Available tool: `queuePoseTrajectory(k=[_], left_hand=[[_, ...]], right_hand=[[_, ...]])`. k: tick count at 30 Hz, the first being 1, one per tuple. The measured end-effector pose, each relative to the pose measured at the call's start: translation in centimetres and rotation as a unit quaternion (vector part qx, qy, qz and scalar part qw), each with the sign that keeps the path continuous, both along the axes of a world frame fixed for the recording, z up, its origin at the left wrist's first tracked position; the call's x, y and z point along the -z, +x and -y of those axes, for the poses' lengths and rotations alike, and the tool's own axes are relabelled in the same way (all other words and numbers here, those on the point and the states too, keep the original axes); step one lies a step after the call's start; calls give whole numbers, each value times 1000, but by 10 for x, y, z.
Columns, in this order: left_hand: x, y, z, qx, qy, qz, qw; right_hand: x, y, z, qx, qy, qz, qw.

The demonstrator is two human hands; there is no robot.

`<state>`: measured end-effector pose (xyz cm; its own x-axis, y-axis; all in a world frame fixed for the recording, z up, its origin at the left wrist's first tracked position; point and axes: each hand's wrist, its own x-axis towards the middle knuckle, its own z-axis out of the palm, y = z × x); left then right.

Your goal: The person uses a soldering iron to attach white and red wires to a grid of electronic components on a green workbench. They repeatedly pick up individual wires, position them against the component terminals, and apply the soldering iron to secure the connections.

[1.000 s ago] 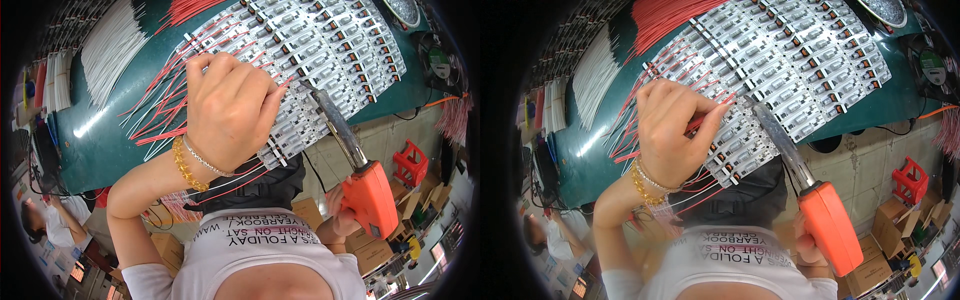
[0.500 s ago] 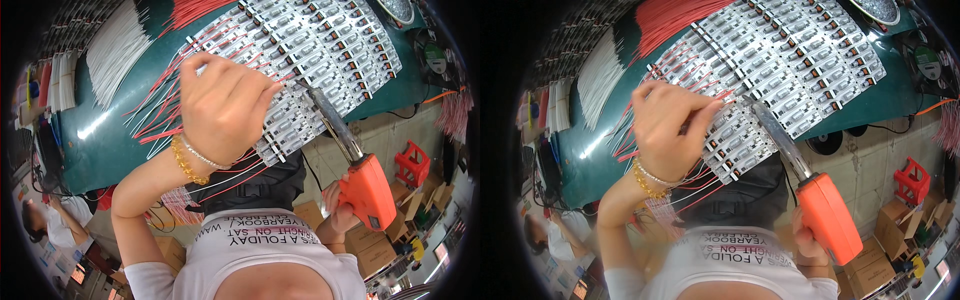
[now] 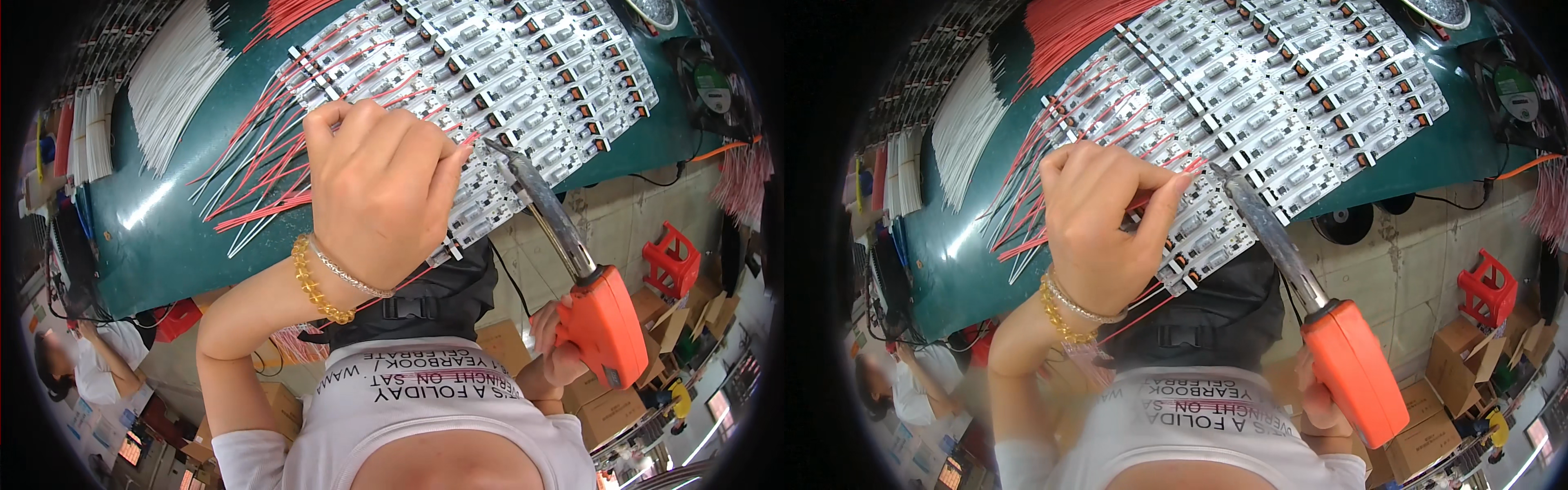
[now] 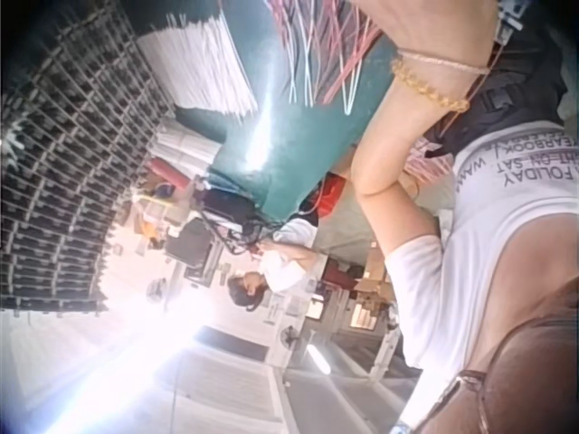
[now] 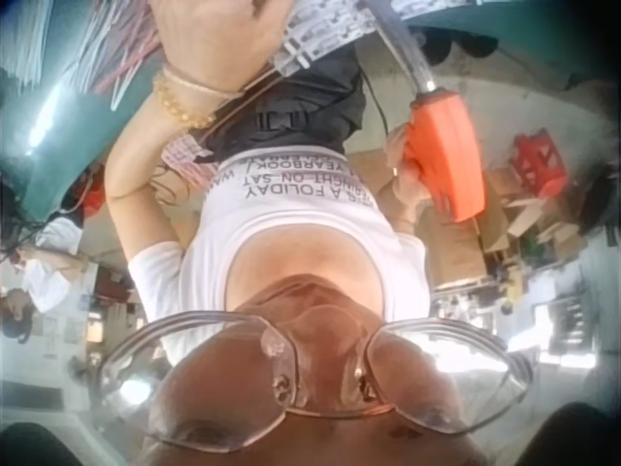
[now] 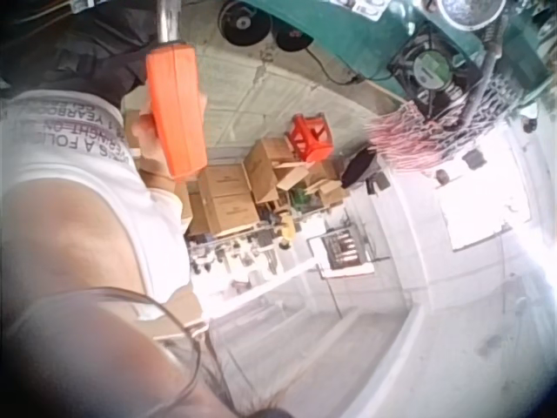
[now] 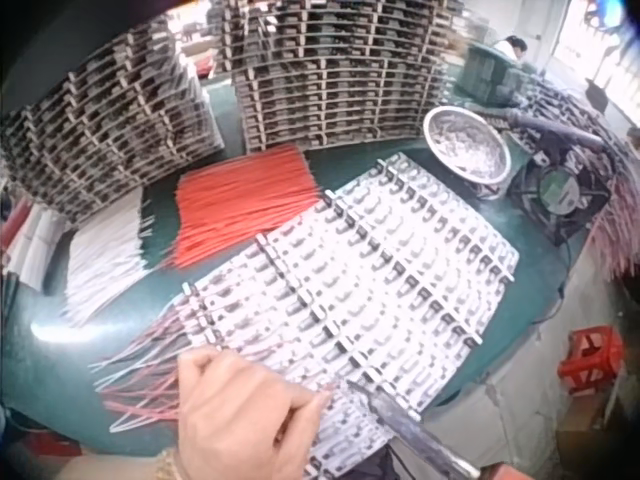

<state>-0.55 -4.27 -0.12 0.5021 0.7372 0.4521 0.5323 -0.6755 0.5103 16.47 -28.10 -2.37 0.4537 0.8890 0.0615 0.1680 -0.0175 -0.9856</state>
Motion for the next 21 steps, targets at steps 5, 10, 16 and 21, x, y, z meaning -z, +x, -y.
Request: queuePoseTrajectory(k=[5,10,16,21], left_hand=[[4,1,1,-5,28,-12,1000],[5,1,1,-2,46,-31,998],[4,1,1,2,50,-30,998],[6,0,0,4,59,-28,998]], right_hand=[[-16,-3,-9,-10,-100,-12,995],[-16,-1,-5,-18,-104,66,992],[-11,-5,-9,-11,-20,9,1000],[-15,-10,-21,-4,6,-38,999]])
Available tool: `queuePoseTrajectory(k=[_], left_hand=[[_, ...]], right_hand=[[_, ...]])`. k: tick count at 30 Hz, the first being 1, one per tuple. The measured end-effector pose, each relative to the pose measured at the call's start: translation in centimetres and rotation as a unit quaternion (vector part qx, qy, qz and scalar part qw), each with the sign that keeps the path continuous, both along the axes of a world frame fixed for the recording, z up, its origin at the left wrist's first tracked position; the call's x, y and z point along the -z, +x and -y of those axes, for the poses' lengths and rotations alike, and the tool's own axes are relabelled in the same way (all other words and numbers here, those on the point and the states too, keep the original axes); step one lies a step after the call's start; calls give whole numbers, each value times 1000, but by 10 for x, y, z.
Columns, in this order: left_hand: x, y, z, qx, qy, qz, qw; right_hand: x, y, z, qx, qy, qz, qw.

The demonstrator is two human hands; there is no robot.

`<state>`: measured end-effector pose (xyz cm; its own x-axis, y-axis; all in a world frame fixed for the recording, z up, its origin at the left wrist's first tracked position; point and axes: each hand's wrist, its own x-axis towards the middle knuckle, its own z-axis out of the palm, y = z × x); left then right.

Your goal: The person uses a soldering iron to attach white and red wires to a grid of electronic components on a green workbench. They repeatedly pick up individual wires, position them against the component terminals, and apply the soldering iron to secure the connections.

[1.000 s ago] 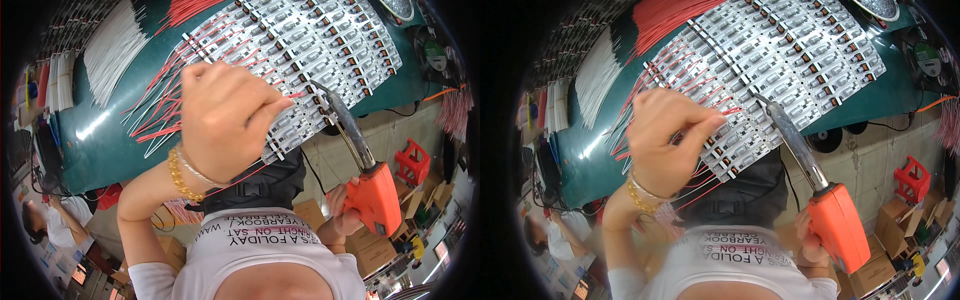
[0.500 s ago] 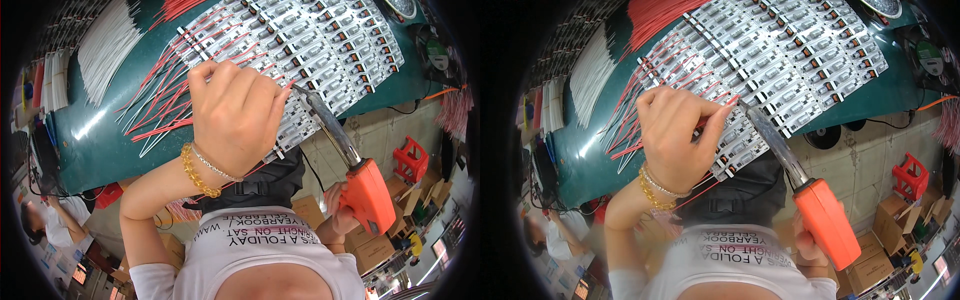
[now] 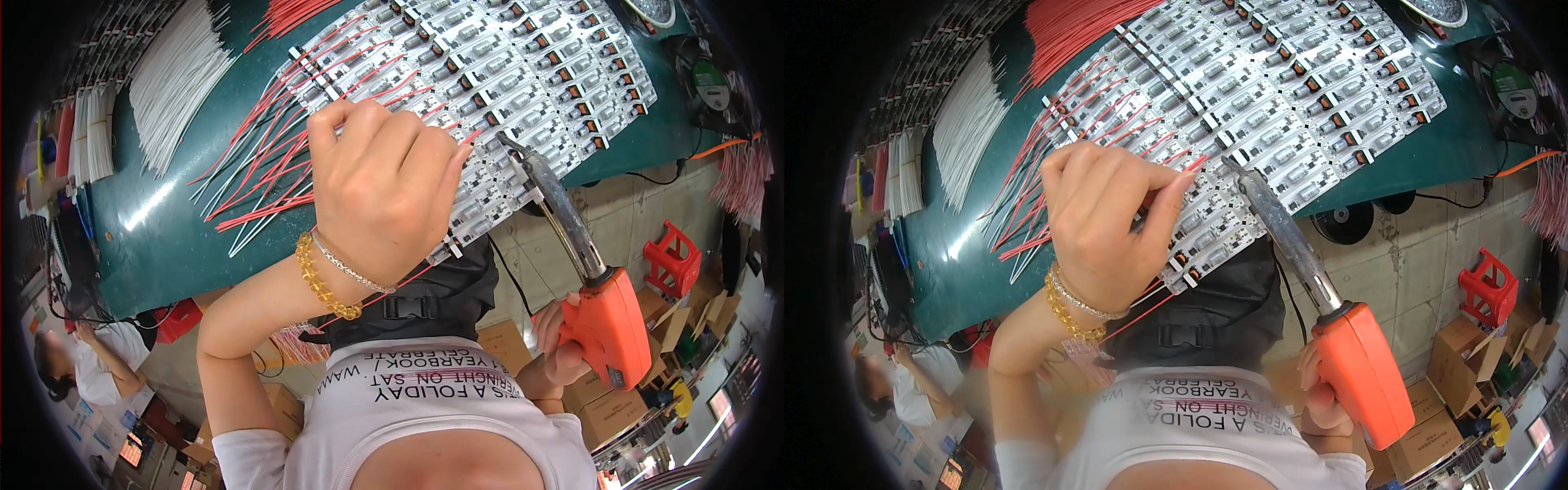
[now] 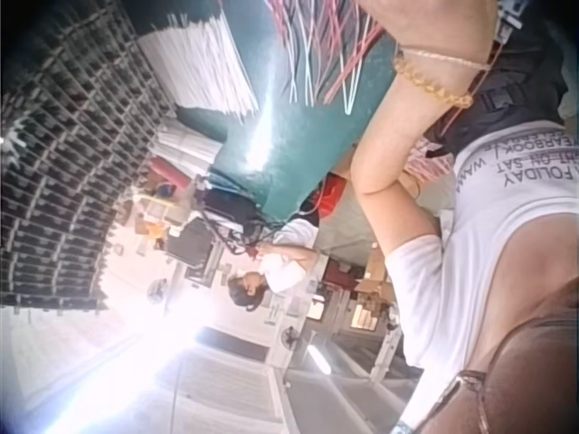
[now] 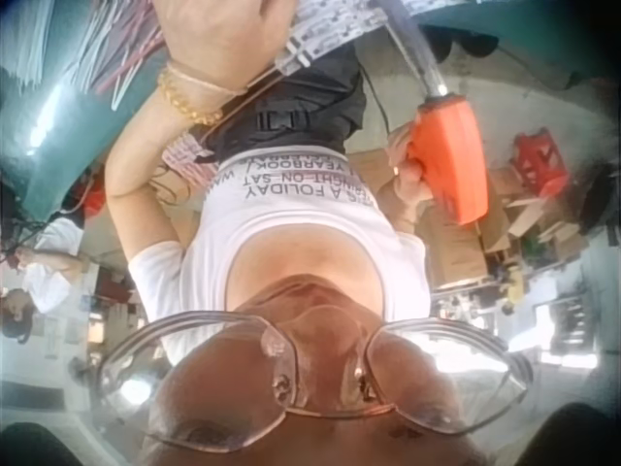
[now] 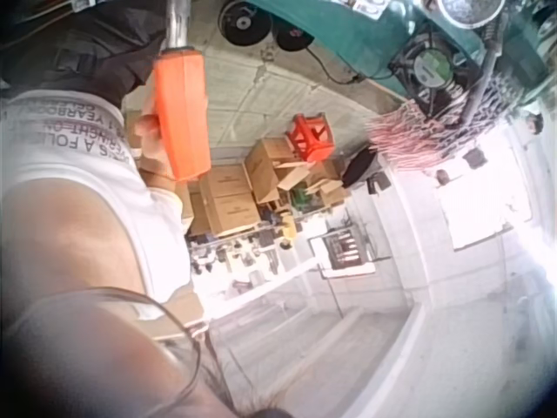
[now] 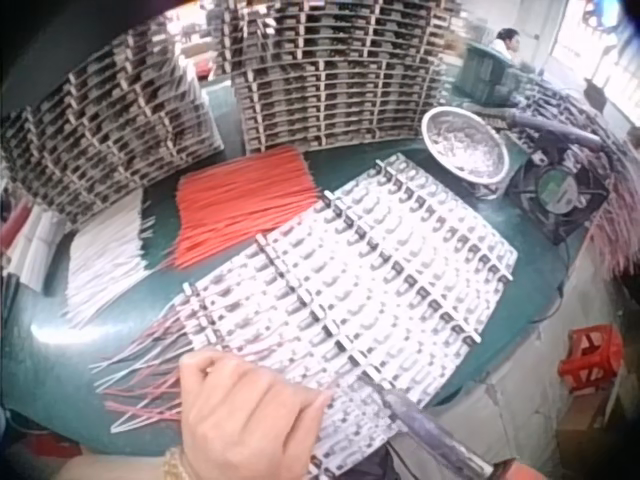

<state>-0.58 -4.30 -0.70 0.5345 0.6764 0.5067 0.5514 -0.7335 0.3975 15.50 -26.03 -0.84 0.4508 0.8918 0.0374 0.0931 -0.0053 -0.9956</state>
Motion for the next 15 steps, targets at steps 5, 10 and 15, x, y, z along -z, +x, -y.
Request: queuePoseTrajectory(k=[5,10,15], left_hand=[[-17,-3,3,13,-75,54,996],[-10,2,8,15,-97,41,994],[-12,3,7,19,-106,30,994]], right_hand=[[-7,1,-3,-25,5,-39,999],[6,6,22,-5,6,-18,1000],[7,7,29,33,-73,26,996]])
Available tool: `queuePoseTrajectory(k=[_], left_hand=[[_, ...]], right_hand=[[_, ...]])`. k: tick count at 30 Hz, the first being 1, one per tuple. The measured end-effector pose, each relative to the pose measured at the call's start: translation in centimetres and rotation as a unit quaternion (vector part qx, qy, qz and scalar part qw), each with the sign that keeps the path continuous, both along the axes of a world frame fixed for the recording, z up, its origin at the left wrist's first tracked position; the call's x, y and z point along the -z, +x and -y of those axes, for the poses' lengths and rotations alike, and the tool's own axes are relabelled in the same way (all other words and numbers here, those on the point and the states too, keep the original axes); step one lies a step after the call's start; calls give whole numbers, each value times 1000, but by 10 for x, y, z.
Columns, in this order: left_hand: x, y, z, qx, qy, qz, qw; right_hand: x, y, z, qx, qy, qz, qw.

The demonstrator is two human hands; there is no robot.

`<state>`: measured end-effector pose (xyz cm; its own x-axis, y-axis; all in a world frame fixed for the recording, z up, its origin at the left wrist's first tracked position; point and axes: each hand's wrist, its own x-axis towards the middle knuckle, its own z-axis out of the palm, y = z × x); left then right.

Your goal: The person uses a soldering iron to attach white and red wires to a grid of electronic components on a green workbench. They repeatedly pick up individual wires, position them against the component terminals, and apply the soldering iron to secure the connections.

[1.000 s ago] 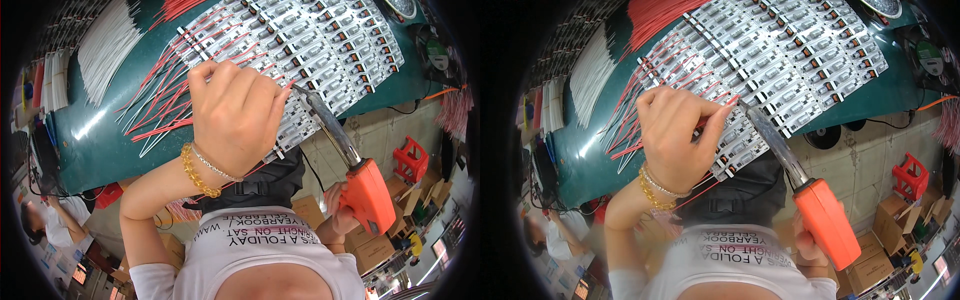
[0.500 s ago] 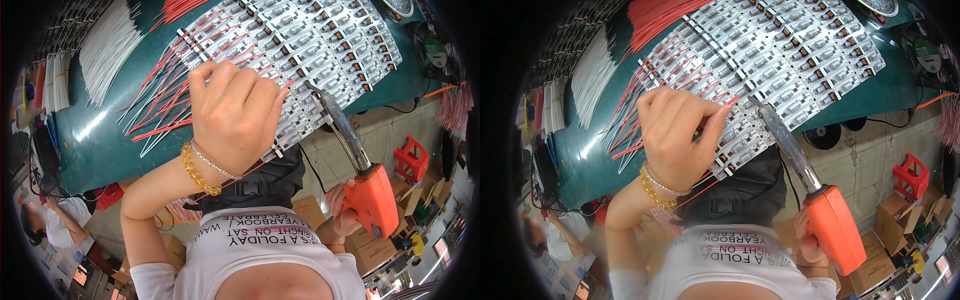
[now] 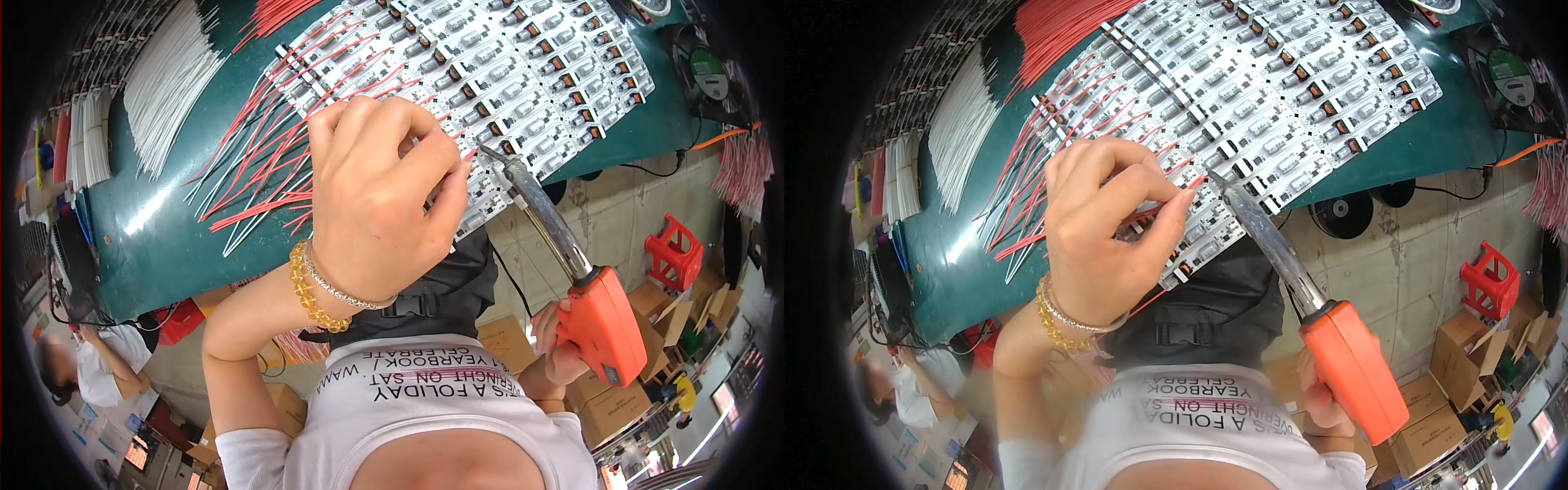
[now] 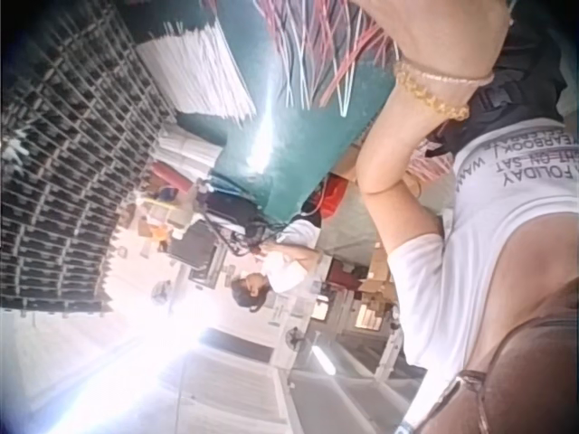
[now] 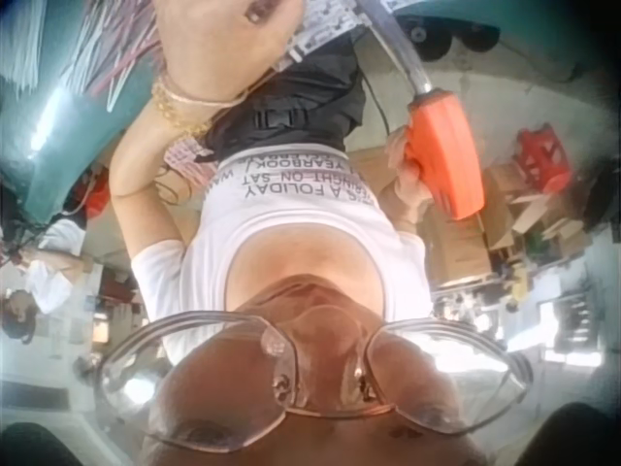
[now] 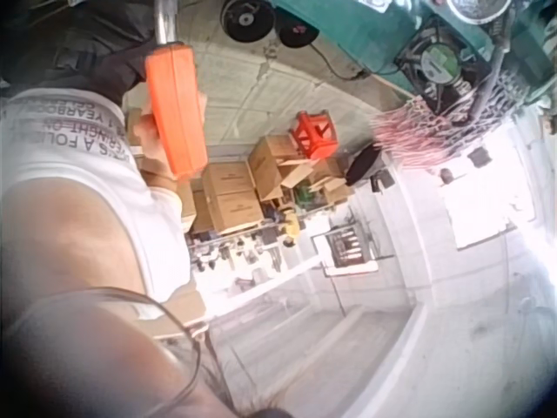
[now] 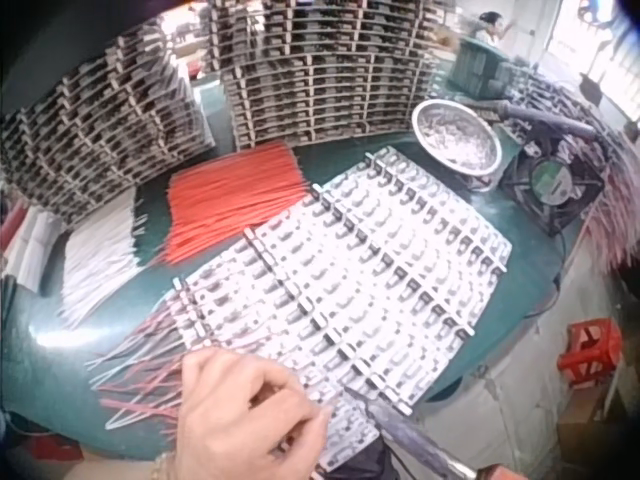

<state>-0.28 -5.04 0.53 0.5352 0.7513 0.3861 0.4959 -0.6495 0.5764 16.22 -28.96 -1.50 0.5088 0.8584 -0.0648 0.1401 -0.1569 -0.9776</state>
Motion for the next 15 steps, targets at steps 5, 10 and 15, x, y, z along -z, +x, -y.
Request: queuePoseTrajectory(k=[5,10,15], left_hand=[[1,2,0,-1,5,3,1000],[1,2,-1,-1,9,4,1000],[3,1,0,0,15,2,1000]], right_hand=[[-4,10,9,-69,-101,116,986],[-5,13,15,-73,-104,155,980],[2,6,4,-40,-5,95,995]])
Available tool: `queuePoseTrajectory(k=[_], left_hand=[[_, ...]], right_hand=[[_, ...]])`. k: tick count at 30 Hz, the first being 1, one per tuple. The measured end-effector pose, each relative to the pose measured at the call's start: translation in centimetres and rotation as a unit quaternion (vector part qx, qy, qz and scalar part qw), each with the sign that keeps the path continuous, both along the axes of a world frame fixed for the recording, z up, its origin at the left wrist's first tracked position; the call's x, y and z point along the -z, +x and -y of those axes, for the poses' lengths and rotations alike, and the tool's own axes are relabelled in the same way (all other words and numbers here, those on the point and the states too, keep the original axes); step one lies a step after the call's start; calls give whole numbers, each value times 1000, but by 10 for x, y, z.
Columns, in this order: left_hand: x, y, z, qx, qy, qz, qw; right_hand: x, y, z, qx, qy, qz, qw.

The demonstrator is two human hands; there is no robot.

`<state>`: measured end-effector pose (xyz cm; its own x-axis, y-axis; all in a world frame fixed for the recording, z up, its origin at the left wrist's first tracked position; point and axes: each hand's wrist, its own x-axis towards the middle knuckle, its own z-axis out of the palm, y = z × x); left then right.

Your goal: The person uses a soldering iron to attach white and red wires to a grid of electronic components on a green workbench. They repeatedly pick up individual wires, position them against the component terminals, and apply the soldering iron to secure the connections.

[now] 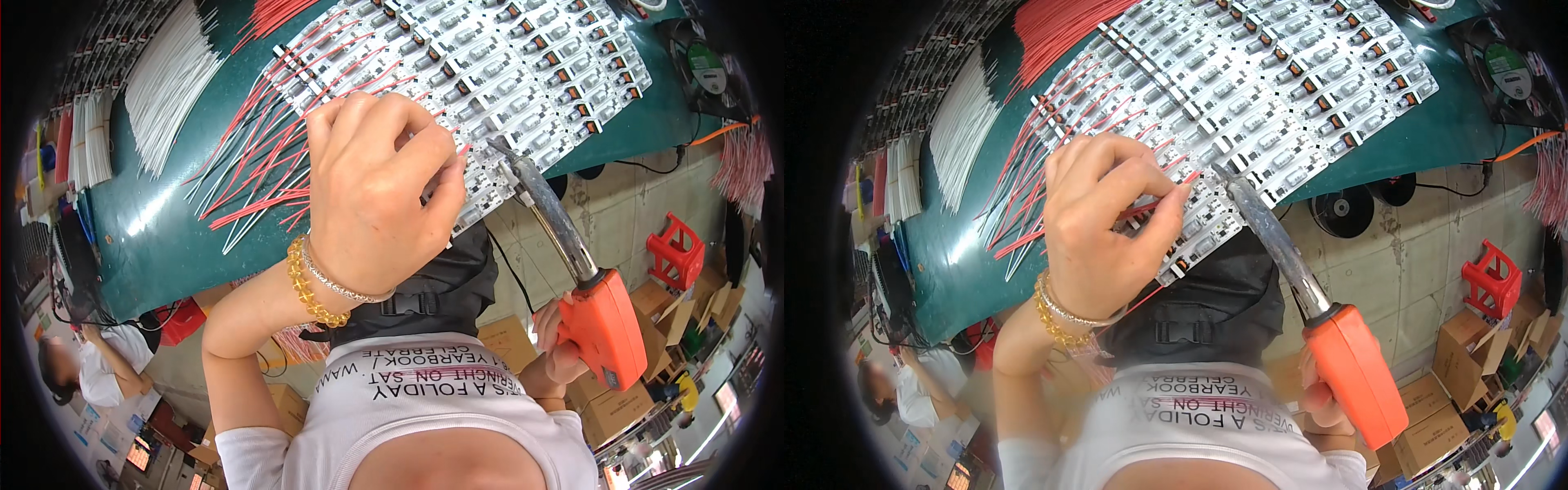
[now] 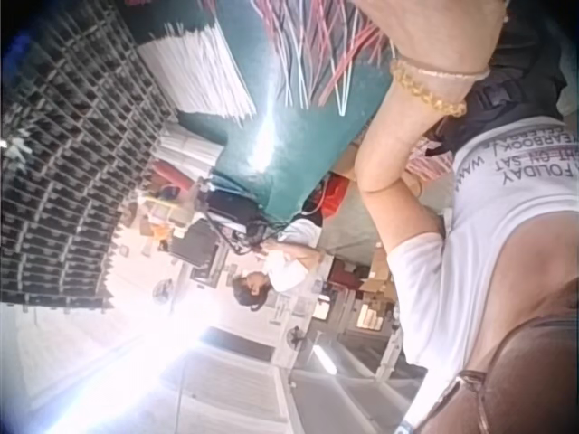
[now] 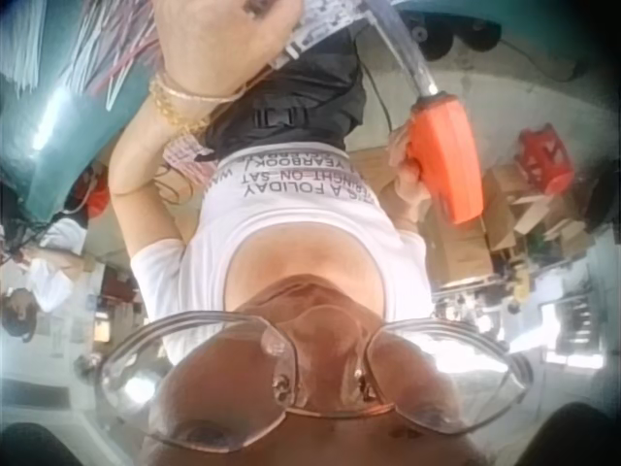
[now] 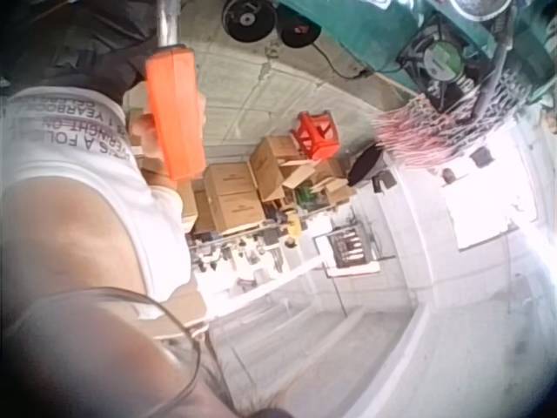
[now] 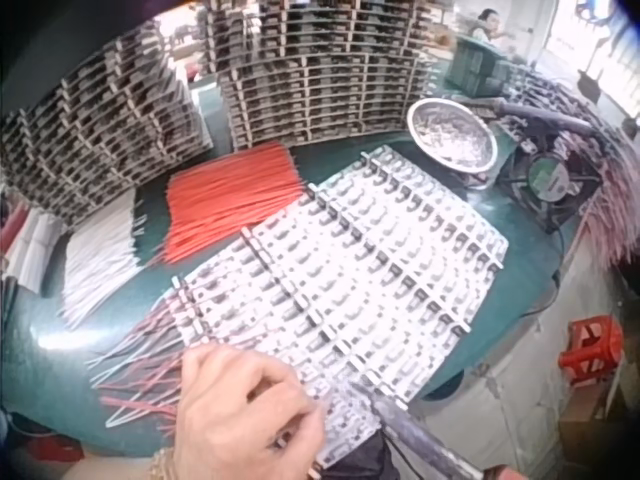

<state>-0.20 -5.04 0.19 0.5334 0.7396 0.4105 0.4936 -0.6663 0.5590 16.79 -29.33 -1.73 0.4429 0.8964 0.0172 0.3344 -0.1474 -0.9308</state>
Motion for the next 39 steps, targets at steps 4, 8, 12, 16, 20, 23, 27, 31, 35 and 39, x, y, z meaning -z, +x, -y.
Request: queuePoseTrajectory(k=[4,8,12,16,20,23,27,31,35,39], left_hand=[[-5,0,-1,4,8,6,1000],[-9,-7,-2,-4,70,20,997],[-14,-1,8,0,13,26,1000],[1,5,16,-18,19,4,1000],[6,7,18,-33,43,-4,999],[9,7,19,-29,49,7,998],[10,7,19,-28,60,6,998],[10,6,19,-31,59,6,998],[10,10,19,-26,62,8,998],[10,5,19,-35,62,3,997]], right_hand=[[-6,-8,-16,-7,60,-122,991],[-12,-7,-17,-6,72,-163,984],[-11,-5,-11,-19,75,-162,984],[-15,-10,-10,0,57,-150,987],[-4,-4,-3,-15,70,-126,989],[-1,1,9,-10,33,-78,996],[-3,6,18,-10,-66,20,998],[-8,9,27,-2,-140,76,987],[-10,2,12,4,-68,83,994],[-9,5,9,-19,-62,37,997]])
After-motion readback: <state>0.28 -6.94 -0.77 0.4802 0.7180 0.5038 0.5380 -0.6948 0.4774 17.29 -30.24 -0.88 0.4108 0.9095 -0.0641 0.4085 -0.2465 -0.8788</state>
